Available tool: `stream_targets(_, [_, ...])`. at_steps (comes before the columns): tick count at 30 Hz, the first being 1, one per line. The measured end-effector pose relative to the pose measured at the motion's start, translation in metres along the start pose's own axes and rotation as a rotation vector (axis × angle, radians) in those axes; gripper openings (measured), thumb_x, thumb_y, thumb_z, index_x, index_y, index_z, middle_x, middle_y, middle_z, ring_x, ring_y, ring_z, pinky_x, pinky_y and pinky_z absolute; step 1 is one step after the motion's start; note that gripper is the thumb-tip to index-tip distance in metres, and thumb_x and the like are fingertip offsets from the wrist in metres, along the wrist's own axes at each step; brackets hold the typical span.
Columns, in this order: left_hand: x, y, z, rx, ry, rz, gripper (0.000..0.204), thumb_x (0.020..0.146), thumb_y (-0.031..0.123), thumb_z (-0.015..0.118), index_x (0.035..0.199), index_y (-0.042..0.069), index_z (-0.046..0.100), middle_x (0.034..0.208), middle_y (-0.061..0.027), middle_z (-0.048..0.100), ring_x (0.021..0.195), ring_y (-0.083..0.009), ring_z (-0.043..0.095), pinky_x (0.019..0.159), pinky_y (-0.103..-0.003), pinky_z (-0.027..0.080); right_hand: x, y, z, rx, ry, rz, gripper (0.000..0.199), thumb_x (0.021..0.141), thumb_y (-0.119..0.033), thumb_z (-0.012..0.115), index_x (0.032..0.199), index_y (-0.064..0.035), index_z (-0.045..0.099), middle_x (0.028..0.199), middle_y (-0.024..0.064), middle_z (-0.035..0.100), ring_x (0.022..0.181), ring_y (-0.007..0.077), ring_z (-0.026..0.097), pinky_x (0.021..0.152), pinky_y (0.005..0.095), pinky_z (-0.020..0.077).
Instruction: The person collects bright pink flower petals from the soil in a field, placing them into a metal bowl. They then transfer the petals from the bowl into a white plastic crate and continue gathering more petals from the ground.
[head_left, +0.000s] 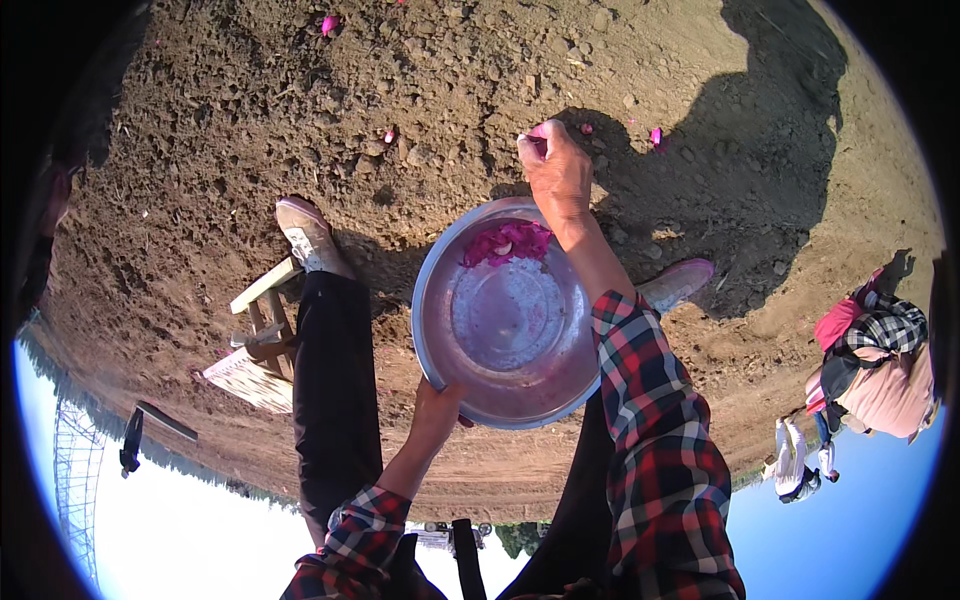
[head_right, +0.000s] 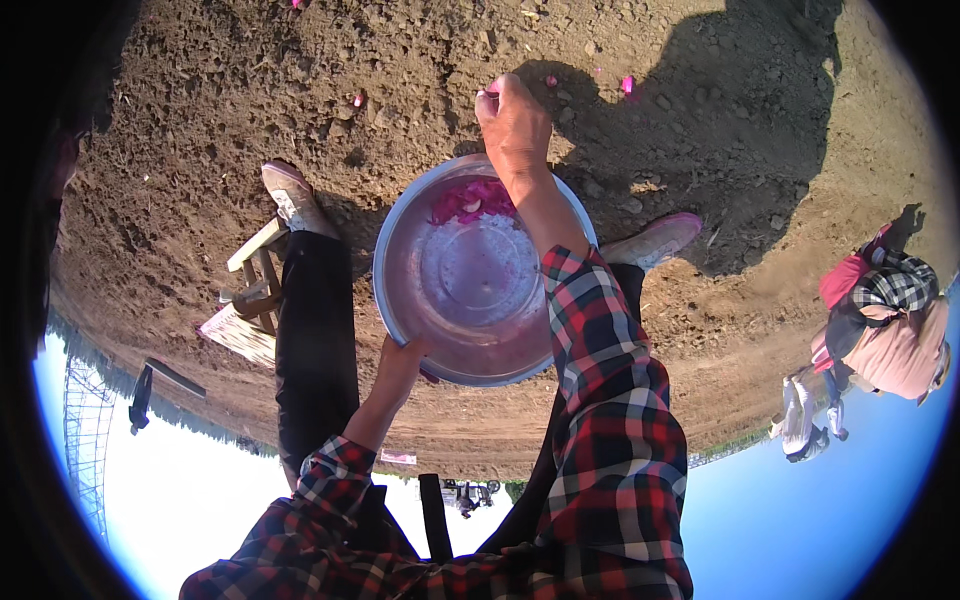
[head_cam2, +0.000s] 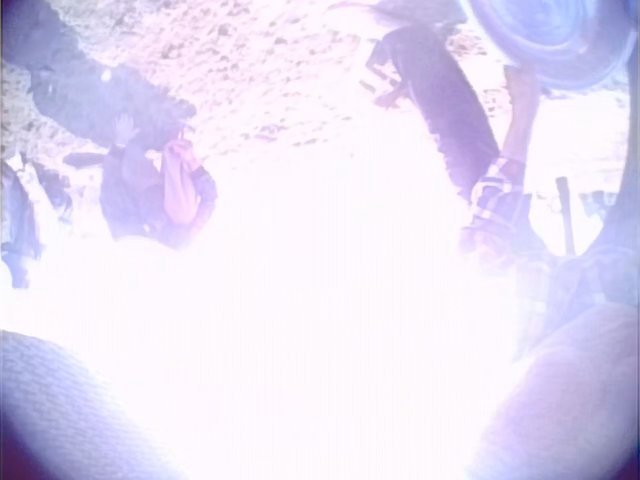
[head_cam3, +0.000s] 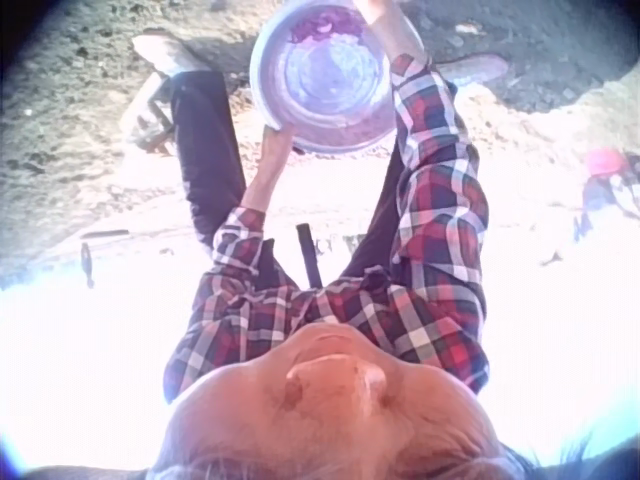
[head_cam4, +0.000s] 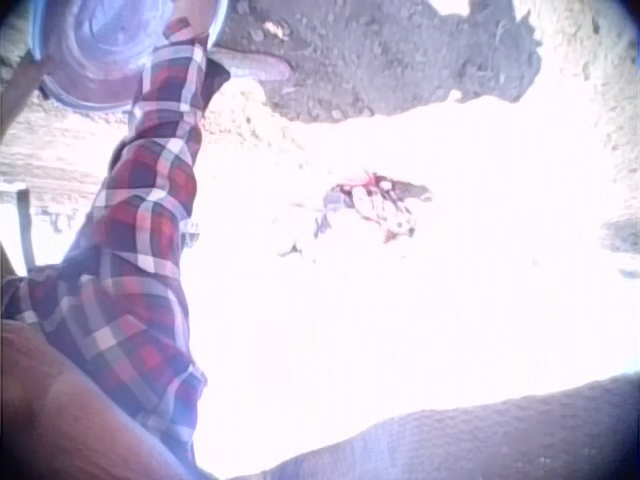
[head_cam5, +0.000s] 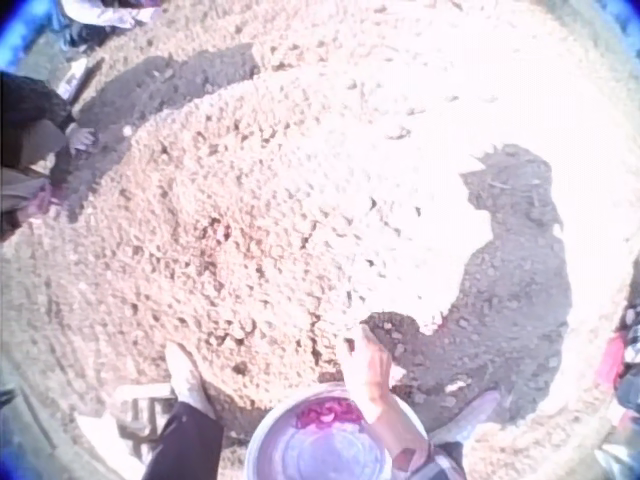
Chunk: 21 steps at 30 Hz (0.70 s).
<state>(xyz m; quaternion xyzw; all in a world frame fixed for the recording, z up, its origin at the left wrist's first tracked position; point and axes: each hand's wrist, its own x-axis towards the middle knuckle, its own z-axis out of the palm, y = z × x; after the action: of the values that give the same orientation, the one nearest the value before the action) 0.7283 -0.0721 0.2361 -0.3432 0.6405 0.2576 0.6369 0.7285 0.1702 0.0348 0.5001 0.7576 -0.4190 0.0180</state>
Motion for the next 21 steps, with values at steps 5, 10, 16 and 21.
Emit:
stream_targets(5, [-0.002, 0.001, 0.0, -0.019, 0.01, 0.025, 0.039, 0.08, 0.015, 0.057, 0.11, -0.008, 0.048, 0.084, -0.0142, 0.06, 0.062, -0.0223, 0.063, 0.041, -0.029, 0.052, 0.019, 0.003, 0.031, -0.235, -0.037, 0.005, 0.019, 0.082, -0.022, 0.064, 0.09, -0.0073, 0.057, 0.083, 0.0146, 0.065, 0.077, 0.0333, 0.064, 0.068, 0.0428, 0.051])
stream_targets(10, [-0.003, 0.0, -0.002, -0.011, 0.034, 0.016, 0.039, 0.08, 0.015, 0.056, 0.11, -0.009, 0.048, 0.085, -0.015, 0.062, 0.061, -0.0218, 0.063, 0.041, -0.029, 0.052, 0.017, 0.006, 0.034, -0.281, -0.017, 0.011, 0.021, 0.081, -0.022, 0.065, 0.092, -0.0066, 0.057, 0.086, 0.0158, 0.065, 0.082, 0.0341, 0.064, 0.07, 0.0436, 0.0508])
stream_targets(16, [-0.002, 0.001, -0.005, -0.039, -0.018, 0.021, 0.039, 0.08, 0.015, 0.056, 0.112, -0.007, 0.048, 0.084, -0.0129, 0.062, 0.062, -0.019, 0.063, 0.04, -0.026, 0.05, 0.021, -0.003, 0.03, -0.312, -0.053, -0.033, 0.025, 0.084, -0.024, 0.063, 0.096, -0.0026, 0.059, 0.09, 0.0185, 0.065, 0.082, 0.0353, 0.064, 0.072, 0.0428, 0.0497])
stream_targets(21, [-0.001, 0.005, -0.003, -0.032, -0.006, 0.035, 0.037, 0.081, 0.014, 0.056, 0.11, -0.007, 0.049, 0.084, -0.0131, 0.063, 0.06, -0.0186, 0.063, 0.04, -0.027, 0.051, -0.03, 0.0, -0.014, 0.078, -0.079, -0.117, 0.012, 0.085, -0.014, 0.06, 0.093, -0.0063, 0.057, 0.089, 0.0142, 0.062, 0.082, 0.0327, 0.062, 0.072, 0.0396, 0.0503])
